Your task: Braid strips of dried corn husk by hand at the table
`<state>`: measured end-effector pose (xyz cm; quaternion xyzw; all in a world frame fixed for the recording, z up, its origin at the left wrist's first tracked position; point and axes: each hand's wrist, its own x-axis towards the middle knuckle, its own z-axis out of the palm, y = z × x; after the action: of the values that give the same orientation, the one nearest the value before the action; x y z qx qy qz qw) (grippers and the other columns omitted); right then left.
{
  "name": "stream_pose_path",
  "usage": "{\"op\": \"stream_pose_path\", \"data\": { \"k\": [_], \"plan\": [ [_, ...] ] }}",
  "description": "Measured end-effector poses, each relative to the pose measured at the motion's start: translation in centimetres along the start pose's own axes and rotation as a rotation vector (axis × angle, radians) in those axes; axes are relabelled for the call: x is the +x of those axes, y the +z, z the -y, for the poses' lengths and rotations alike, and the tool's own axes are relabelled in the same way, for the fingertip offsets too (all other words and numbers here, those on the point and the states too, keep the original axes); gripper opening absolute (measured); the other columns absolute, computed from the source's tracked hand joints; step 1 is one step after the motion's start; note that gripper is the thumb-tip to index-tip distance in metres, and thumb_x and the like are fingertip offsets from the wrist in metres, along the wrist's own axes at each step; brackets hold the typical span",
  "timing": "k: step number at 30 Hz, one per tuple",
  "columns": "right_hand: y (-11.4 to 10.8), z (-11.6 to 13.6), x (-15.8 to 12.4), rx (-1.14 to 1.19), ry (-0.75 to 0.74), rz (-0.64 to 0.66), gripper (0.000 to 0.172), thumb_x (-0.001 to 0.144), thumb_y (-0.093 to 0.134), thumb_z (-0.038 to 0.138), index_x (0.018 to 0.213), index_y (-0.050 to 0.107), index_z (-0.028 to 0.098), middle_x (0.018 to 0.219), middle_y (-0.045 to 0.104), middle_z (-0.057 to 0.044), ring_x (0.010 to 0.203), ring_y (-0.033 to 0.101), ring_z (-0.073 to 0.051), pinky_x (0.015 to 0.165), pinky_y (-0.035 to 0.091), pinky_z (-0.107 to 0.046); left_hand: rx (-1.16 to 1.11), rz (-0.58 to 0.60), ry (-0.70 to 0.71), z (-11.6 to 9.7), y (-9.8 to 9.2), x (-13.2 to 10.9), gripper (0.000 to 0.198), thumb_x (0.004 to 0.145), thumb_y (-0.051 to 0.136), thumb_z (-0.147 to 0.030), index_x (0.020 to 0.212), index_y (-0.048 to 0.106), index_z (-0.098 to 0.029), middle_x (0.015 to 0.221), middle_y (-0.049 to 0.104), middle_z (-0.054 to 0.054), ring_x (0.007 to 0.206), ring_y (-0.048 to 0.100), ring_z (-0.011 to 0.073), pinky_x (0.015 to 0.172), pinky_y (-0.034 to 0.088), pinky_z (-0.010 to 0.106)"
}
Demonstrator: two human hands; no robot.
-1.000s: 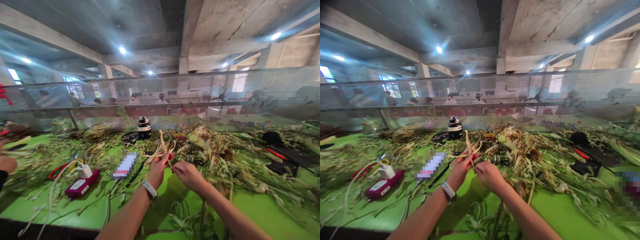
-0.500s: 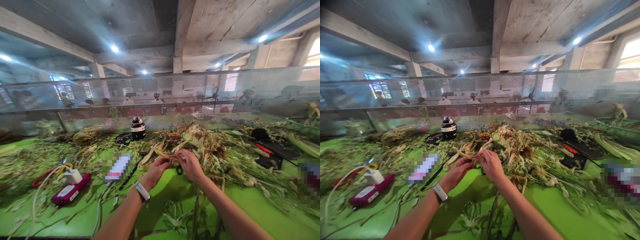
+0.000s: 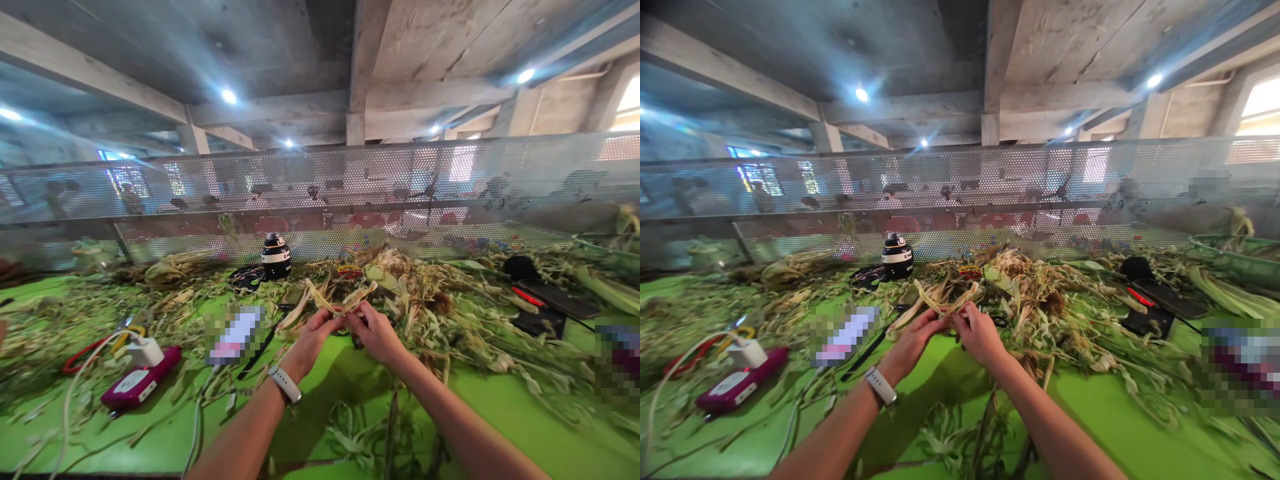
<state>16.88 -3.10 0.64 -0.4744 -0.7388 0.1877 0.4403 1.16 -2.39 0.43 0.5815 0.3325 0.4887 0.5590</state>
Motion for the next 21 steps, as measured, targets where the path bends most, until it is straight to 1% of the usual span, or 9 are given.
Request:
{"op": "stream_pose_path", "data": {
  "k": [3,5,7,9,11,13,16,18,21],
  "plan": [
    [0.0,-0.1,0.1,0.031,0.003,-0.009,0.018,0.087,0.040,0.035,0.081,0.049,0.020,0.077,0.068,-0.007,0.071,0.064,-0.019,0.065,0.045,-0.027,-0.109,0.035,0.003,-0.1,0.6,0.1,0.035,0.064,0.071,-0.029,0.097,0.064,-0.017,0.100,0.068,0.006,0.099,0.059,0.0225,0.091,0.042,0.034],
    [0.1,-0.3,0.2,0.047,0.006,-0.020,0.018,0.087,0.041,0.035,0.084,0.050,0.019,0.075,0.067,-0.005,0.069,0.063,-0.018,0.063,0.045,-0.026,-0.140,0.025,0.007,0.0,0.7,0.3,0.037,0.062,0.074,-0.029,0.095,0.064,-0.017,0.096,0.069,0.007,0.096,0.059,0.0221,0.089,0.042,0.034],
    [0.2,-0.4,0.2,0.038,0.033,-0.037,0.019,0.087,0.042,0.034,0.092,0.050,0.018,0.063,0.063,-0.001,0.059,0.060,-0.016,0.057,0.043,-0.025,-0.147,0.002,0.002,0.1,0.7,0.4,0.038,0.060,0.076,-0.030,0.093,0.064,-0.016,0.092,0.069,0.007,0.091,0.061,0.0209,0.087,0.043,0.034],
    [0.2,-0.3,0.1,-0.003,0.042,-0.071,0.027,0.086,0.044,0.034,0.106,0.047,0.016,0.054,0.057,0.004,0.051,0.055,-0.015,0.053,0.040,-0.023,-0.155,-0.027,0.001,0.2,0.5,0.5,0.040,0.059,0.076,-0.032,0.092,0.063,-0.015,0.092,0.069,0.007,0.086,0.061,0.0194,0.085,0.044,0.034],
    [0.1,-0.2,-0.1,-0.073,0.008,-0.103,0.037,0.086,0.047,0.032,0.118,0.041,0.014,0.055,0.057,0.004,0.051,0.054,-0.015,0.053,0.039,-0.023,-0.160,-0.061,0.003,0.2,0.4,0.5,0.040,0.059,0.076,-0.033,0.091,0.062,-0.015,0.093,0.069,0.007,0.084,0.061,0.0183,0.084,0.044,0.033],
    [0.1,0.1,-0.2,-0.169,-0.043,-0.102,0.038,0.086,0.047,0.029,0.120,0.041,0.015,0.064,0.060,0.002,0.056,0.056,-0.015,0.056,0.041,-0.023,-0.141,-0.106,0.006,0.3,0.2,0.5,0.036,0.061,0.075,-0.034,0.089,0.061,-0.014,0.089,0.068,0.007,0.081,0.061,0.0175,0.081,0.045,0.032],
    [0.2,0.4,-0.3,-0.364,-0.101,-0.050,0.026,0.087,0.048,0.024,0.111,0.051,0.016,0.073,0.064,-0.003,0.066,0.060,-0.017,0.061,0.042,-0.025,-0.089,-0.152,0.023,0.5,0.0,0.7,0.032,0.063,0.072,-0.034,0.084,0.060,-0.014,0.081,0.067,0.005,0.075,0.060,0.0171,0.075,0.046,0.030],
    [0.2,0.3,-0.3,-0.507,-0.141,-0.007,0.014,0.087,0.048,0.021,0.094,0.059,0.017,0.074,0.064,-0.006,0.069,0.060,-0.019,0.064,0.042,-0.027,-0.042,-0.157,0.049,0.9,-0.3,0.9,0.031,0.065,0.071,-0.035,0.085,0.059,-0.014,0.081,0.066,0.005,0.076,0.059,0.0176,0.074,0.046,0.030],
    [0.1,0.3,-0.3,-0.626,-0.214,0.053,0.022,0.088,0.047,0.020,0.073,0.063,0.018,0.071,0.063,-0.007,0.069,0.058,-0.019,0.065,0.040,-0.028,0.095,-0.175,0.089,1.5,-0.7,1.3,0.028,0.067,0.068,-0.035,0.084,0.059,-0.015,0.080,0.066,0.005,0.076,0.059,0.0180,0.073,0.045,0.029]
  ]
}}
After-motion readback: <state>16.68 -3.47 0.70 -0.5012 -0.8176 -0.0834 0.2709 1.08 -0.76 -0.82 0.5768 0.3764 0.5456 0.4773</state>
